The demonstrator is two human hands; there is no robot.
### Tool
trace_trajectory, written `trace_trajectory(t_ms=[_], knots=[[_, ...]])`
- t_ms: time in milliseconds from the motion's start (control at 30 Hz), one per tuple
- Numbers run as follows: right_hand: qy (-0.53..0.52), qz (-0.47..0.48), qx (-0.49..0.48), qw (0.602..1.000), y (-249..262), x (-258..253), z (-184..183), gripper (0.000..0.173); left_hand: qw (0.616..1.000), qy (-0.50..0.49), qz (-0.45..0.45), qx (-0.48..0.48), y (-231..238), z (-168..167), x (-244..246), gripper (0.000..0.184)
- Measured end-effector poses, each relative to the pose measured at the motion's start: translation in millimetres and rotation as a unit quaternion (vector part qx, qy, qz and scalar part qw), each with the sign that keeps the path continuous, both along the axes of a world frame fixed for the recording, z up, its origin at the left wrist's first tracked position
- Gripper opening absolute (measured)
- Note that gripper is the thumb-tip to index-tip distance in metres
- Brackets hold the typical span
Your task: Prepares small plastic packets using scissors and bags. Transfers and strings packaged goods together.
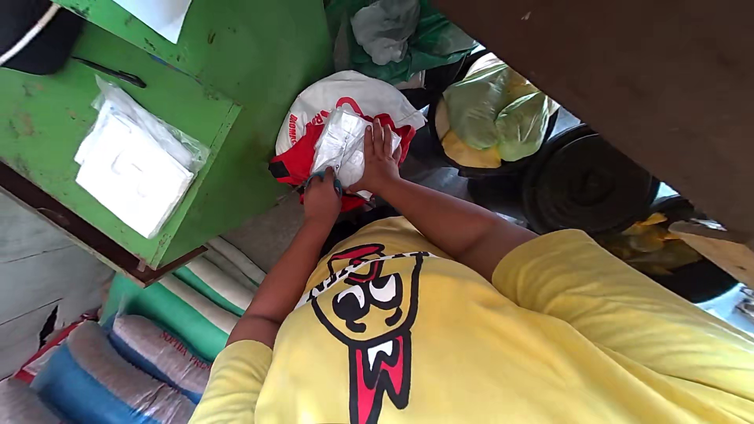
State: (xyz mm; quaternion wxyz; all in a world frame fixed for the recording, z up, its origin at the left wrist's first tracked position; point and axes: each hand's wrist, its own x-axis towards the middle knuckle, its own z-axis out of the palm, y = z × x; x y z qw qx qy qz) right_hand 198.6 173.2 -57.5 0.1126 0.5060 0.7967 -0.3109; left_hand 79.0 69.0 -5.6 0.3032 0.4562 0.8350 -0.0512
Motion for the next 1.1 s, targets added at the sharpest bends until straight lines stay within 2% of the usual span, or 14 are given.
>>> trace_trajectory(t_ms=[300, 367, 467, 567, 633, 733, 767, 900, 1000, 1033, 1067, 1100], knots=[[-0.005, 0.01, 0.007, 1.0, -0.5, 0.6, 1.0, 0.171, 1.0, -0.018, -0.015, -0.02, 2.3, 3.5, -4.9, 0.053], [-0.01, 0.009, 0.006, 1.0, -1.0, 0.2, 2.6, 0.172, 0.999, -0.034, -0.011, -0.004, -0.4, 4.6, -9.0, 0.052], [-0.008, -0.004, -0.001, 1.0, 0.5, -1.8, 10.5, 0.166, 0.994, -0.074, 0.02, 0.076, -15.5, 5.2, -22.2, 0.052], [0.037, 0.01, 0.045, 0.998, 15.4, -12.0, 14.7, 0.138, 0.982, -0.081, 0.05, 0.16, -42.9, 2.0, -41.4, 0.052], [0.074, 0.106, 0.076, 0.989, 34.3, -23.5, 18.3, 0.107, 0.979, -0.069, 0.058, 0.183, -68.1, 0.6, -53.0, 0.054], [0.151, 0.287, 0.132, 0.937, 62.1, -41.0, 14.8, 0.044, 0.979, -0.072, 0.078, 0.172, -114.4, 0.0, -67.0, 0.056], [0.186, 0.319, 0.141, 0.919, 66.9, -47.1, 16.0, 0.036, 0.979, -0.077, 0.093, 0.162, -131.1, -0.8, -70.6, 0.056], [0.298, 0.417, 0.225, 0.829, 60.3, -73.9, 47.4, 0.021, 0.979, -0.119, 0.162, 0.037, -192.8, 2.8, -88.3, 0.059], [0.395, 0.465, 0.279, 0.742, 32.2, -95.7, 104.5, 0.02, 0.973, -0.121, 0.196, -0.006, -245.2, -11.9, -100.6, 0.057], [0.422, 0.454, 0.286, 0.731, 20.1, -105.0, 128.5, 0.023, 0.972, -0.114, 0.204, -0.006, -262.7, -19.9, -102.9, 0.056], [0.438, 0.425, 0.283, 0.74, 6.6, -115.7, 155.4, 0.026, 0.971, -0.11, 0.211, -0.011, -278.0, -26.4, -105.1, 0.055], [0.445, 0.38, 0.269, 0.765, -7.0, -128.4, 183.6, 0.029, 0.969, -0.111, 0.218, -0.022, -290.1, -30.2, -107.3, 0.055]])
